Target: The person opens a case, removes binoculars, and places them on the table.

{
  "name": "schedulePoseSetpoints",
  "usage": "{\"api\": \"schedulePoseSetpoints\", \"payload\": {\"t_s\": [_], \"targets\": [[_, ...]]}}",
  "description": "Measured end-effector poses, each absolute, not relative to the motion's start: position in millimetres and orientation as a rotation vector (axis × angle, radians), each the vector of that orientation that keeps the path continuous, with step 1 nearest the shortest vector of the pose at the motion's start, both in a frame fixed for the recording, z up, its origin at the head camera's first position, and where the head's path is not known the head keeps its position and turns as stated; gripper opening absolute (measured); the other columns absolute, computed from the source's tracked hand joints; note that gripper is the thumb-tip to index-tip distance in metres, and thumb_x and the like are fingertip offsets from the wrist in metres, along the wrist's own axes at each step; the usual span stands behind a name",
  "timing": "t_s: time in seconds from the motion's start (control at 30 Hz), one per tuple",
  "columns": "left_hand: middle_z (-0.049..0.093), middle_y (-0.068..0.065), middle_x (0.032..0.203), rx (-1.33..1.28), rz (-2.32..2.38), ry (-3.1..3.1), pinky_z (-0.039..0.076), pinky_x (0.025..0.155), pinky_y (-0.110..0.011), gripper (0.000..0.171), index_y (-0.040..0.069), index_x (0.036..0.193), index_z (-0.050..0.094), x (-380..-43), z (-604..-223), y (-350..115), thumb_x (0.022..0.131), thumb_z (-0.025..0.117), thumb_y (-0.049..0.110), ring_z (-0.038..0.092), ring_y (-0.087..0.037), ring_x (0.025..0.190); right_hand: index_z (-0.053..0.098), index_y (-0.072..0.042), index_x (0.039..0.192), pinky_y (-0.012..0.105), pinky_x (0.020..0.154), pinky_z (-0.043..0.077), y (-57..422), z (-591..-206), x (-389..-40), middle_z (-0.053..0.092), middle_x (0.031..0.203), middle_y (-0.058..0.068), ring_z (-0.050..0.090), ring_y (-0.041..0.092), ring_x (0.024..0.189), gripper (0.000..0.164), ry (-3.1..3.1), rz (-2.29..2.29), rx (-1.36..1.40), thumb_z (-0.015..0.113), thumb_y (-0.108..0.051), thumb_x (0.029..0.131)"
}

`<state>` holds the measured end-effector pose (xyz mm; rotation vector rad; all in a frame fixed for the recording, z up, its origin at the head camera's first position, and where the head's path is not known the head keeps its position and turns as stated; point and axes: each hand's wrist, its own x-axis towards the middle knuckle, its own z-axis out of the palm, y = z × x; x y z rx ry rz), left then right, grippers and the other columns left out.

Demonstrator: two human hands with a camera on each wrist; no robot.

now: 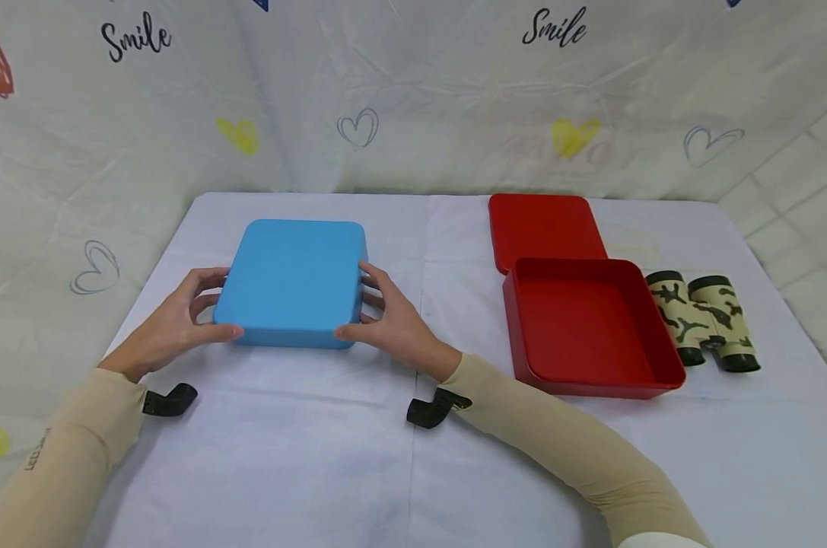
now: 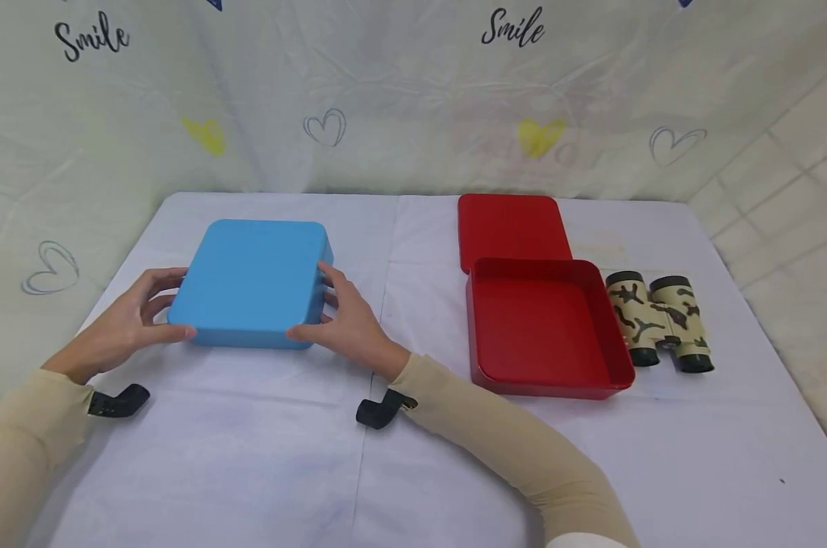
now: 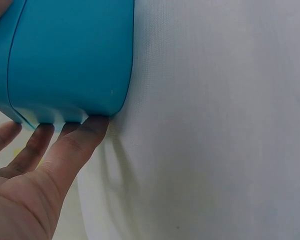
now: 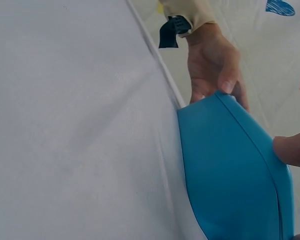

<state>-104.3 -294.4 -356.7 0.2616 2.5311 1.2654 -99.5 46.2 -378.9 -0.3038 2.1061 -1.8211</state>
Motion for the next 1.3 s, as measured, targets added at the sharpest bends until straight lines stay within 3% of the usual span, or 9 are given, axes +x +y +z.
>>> {"api": "schedulePoseSetpoints", "payload": {"t_s": [0.17,0.23,0.33,0.43,0.57,0.73,0.97,1.3], "targets": [[0.019,-0.016,0.169,0.275,1.247,2.542,0.046,0.116,-0.055,0.097,0.012,0.161,0.013,-103,-357,-294,0.091,0.079,0.025,0.029,-0.043,0.152,0.022,-0.035,0.163,0.043,0.119,0.046,48,-377,-97,0.027,0.169,0.000,0.035,0.026,0.157,0.103,2.092,-1.832,-0.309,0.084,-0.015,0.083],[0.018,-0.017,0.169,0.282,1.249,2.540,0.040,0.116,-0.066,0.097,0.012,0.161,0.013,-103,-358,-293,0.091,0.079,0.025,0.029,-0.043,0.152,0.022,-0.035,0.163,0.043,0.119,0.045,49,-377,-95,0.027,0.169,0.000,0.035,0.026,0.158,0.103,2.087,-1.834,-0.307,0.084,-0.015,0.083],[0.019,-0.017,0.169,0.289,1.242,2.542,0.041,0.115,-0.066,0.097,0.012,0.161,0.013,-102,-359,-292,0.091,0.079,0.025,0.030,-0.043,0.151,0.022,-0.035,0.162,0.043,0.119,0.045,50,-377,-94,0.027,0.168,-0.001,0.035,0.026,0.158,0.103,2.079,-1.839,-0.300,0.084,-0.014,0.083],[0.019,-0.016,0.168,0.295,1.243,2.543,0.053,0.110,-0.038,0.096,0.013,0.161,0.014,-102,-358,-292,0.091,0.079,0.025,0.030,-0.042,0.151,0.022,-0.035,0.162,0.043,0.119,0.045,51,-377,-92,0.027,0.168,0.000,0.035,0.026,0.157,0.102,2.085,-1.842,-0.300,0.084,-0.014,0.083],[0.019,-0.016,0.168,0.305,1.264,2.531,0.046,0.091,-0.006,0.096,0.013,0.160,0.014,-102,-358,-292,0.091,0.080,0.024,0.030,-0.042,0.150,0.022,-0.035,0.162,0.044,0.119,0.046,52,-377,-91,0.028,0.168,0.000,0.036,0.027,0.157,0.103,2.096,-1.841,-0.302,0.084,-0.015,0.083],[0.020,-0.015,0.168,0.304,1.251,2.532,0.050,0.097,-0.013,0.094,0.013,0.159,0.016,-100,-359,-291,0.091,0.080,0.025,0.031,-0.042,0.150,0.022,-0.034,0.162,0.044,0.119,0.045,54,-378,-89,0.029,0.167,0.001,0.036,0.027,0.157,0.103,2.096,-1.841,-0.307,0.084,-0.014,0.083],[0.021,-0.015,0.167,0.319,1.282,2.519,0.045,0.090,-0.003,0.093,0.014,0.158,0.018,-98,-360,-290,0.090,0.080,0.024,0.030,-0.043,0.151,0.023,-0.033,0.162,0.046,0.118,0.046,57,-378,-86,0.029,0.168,0.001,0.036,0.029,0.157,0.101,2.120,-1.821,-0.316,0.084,-0.016,0.084],[0.022,-0.015,0.166,0.341,1.320,2.504,0.046,0.089,-0.004,0.091,0.013,0.157,0.019,-95,-362,-289,0.090,0.080,0.021,0.032,-0.042,0.149,0.022,-0.033,0.163,0.047,0.118,0.046,58,-379,-83,0.029,0.168,0.002,0.036,0.030,0.157,0.102,2.120,-1.827,-0.317,0.084,-0.013,0.084]]}}
